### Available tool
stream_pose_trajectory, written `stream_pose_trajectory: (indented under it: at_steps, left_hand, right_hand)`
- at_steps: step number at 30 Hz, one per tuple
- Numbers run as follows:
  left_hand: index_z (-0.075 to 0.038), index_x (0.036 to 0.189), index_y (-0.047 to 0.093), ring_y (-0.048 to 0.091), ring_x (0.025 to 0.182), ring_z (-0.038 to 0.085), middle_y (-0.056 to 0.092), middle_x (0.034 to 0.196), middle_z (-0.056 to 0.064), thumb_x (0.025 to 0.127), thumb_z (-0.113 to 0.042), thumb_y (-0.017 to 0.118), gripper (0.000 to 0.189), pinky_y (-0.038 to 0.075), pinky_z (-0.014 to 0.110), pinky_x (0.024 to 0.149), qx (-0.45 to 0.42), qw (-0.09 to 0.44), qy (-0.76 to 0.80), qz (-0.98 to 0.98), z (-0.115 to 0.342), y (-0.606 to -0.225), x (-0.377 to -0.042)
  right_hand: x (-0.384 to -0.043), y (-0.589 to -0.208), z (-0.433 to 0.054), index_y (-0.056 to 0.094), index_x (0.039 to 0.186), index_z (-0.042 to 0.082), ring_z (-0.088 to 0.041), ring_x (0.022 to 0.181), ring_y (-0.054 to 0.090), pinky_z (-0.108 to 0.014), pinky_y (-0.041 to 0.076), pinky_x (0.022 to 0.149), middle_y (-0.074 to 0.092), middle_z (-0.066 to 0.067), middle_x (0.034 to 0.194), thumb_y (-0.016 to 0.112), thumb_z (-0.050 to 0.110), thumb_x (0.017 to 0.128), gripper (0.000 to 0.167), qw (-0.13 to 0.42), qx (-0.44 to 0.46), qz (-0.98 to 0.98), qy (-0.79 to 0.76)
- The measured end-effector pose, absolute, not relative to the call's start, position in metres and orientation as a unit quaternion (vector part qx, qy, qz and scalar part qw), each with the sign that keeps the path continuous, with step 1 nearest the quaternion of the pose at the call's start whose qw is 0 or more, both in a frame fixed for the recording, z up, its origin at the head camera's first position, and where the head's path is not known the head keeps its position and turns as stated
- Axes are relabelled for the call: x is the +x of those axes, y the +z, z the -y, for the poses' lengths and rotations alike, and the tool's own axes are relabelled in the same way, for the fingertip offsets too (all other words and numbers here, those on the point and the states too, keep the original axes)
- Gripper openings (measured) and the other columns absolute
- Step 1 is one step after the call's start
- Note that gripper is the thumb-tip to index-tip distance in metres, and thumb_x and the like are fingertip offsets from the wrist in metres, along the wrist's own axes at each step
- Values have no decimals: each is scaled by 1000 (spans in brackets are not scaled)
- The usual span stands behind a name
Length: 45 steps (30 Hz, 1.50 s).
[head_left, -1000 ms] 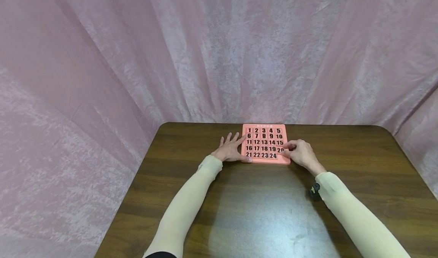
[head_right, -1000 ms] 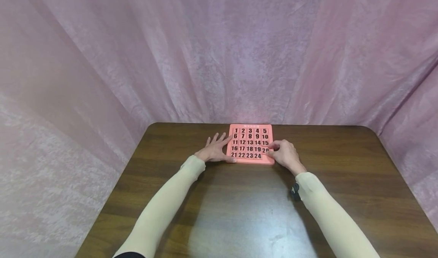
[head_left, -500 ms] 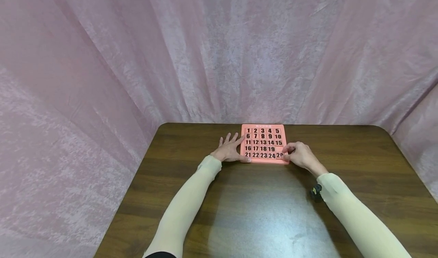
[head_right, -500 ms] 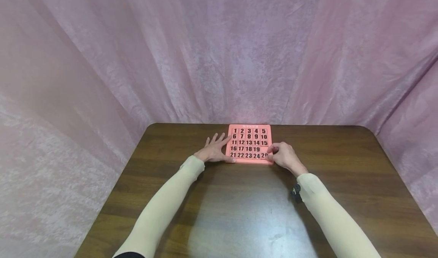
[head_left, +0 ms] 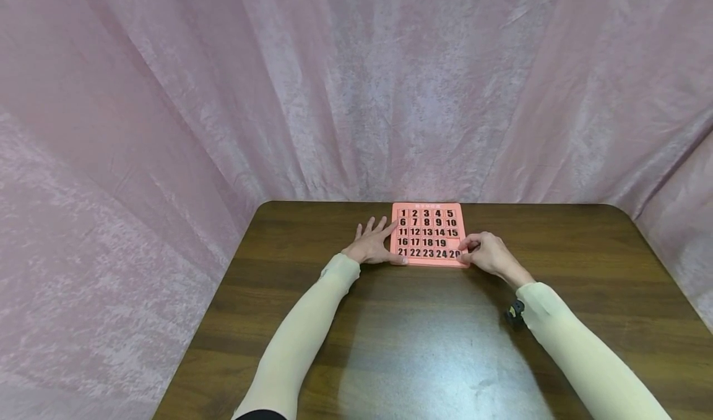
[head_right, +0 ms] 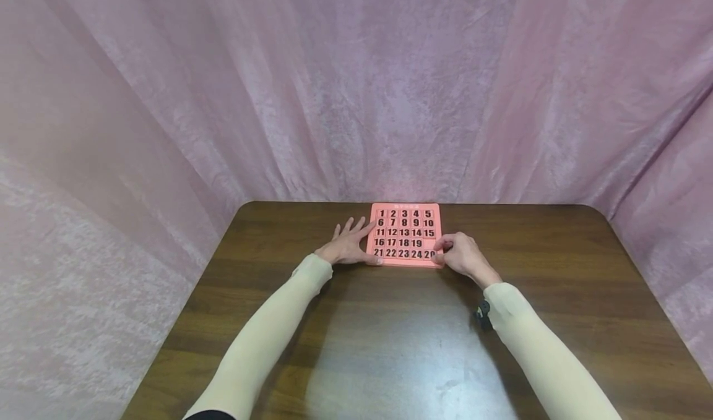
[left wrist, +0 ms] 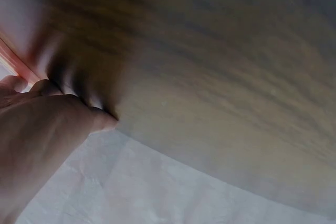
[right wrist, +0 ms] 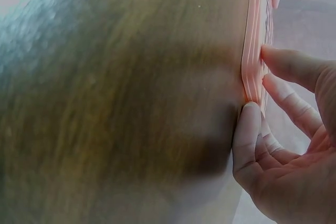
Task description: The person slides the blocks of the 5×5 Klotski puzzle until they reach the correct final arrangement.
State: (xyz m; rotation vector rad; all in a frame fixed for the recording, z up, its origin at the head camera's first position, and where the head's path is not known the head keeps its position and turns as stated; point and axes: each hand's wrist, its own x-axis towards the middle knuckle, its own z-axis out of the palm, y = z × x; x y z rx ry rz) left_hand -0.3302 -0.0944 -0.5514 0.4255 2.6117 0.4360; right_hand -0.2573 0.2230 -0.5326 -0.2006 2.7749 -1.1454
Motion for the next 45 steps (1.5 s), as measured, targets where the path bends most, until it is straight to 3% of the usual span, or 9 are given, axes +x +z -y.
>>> stream_pose_trajectory:
  at_steps: [7,19,26,32,37,45]
  left_hand:
    - [-43,176,6,-15,174,30,-6,187,-2,87,-74,78,118,-12,60,138,160,213,170,-949,97,-548,-327]
    - [-46,175,4,-19,173,28,-8,187,-4,85,-76,78,120,-14,59,137,159,218,172,-948,99,-560,-336]
    - [-45,175,3,-19,173,27,-10,186,-5,87,-76,77,119,-15,58,138,158,219,164,-949,99,-557,-332]
    - [-46,174,0,-22,172,27,-14,186,-6,87,-76,77,120,-17,58,137,166,224,164,-946,97,-563,-337]
    - [-48,173,-1,-21,172,28,-13,186,-6,86,-77,77,120,-17,58,137,171,220,162,-947,97,-565,-337]
    - [-49,173,-1,-21,172,27,-12,186,-6,85,-76,79,122,-17,58,137,166,223,162,-947,98,-563,-338]
  right_hand:
    - [-257,-531,-222,78,102,3,-15,81,65,-30,46,77,79,-15,101,84,10,90,15,65,-68,-919,-383]
    - [-258,-532,-221,76,101,3,-17,81,63,-32,46,76,77,-14,100,83,15,95,15,73,-72,-917,-384]
    - [-261,-537,-210,82,115,1,-28,98,63,-31,44,78,70,-22,113,80,18,99,24,10,-63,-926,-372]
    - [-265,-539,-194,86,111,5,-38,106,55,-44,41,82,65,-24,112,82,18,96,20,-52,-77,-931,-353]
    - [-270,-538,-182,87,112,12,-42,113,49,-56,37,88,61,-23,122,82,22,97,19,-38,-56,-941,-332]
    - [-276,-538,-168,87,115,15,-45,122,46,-66,34,96,59,-24,134,82,28,98,22,-8,-31,-948,-315]
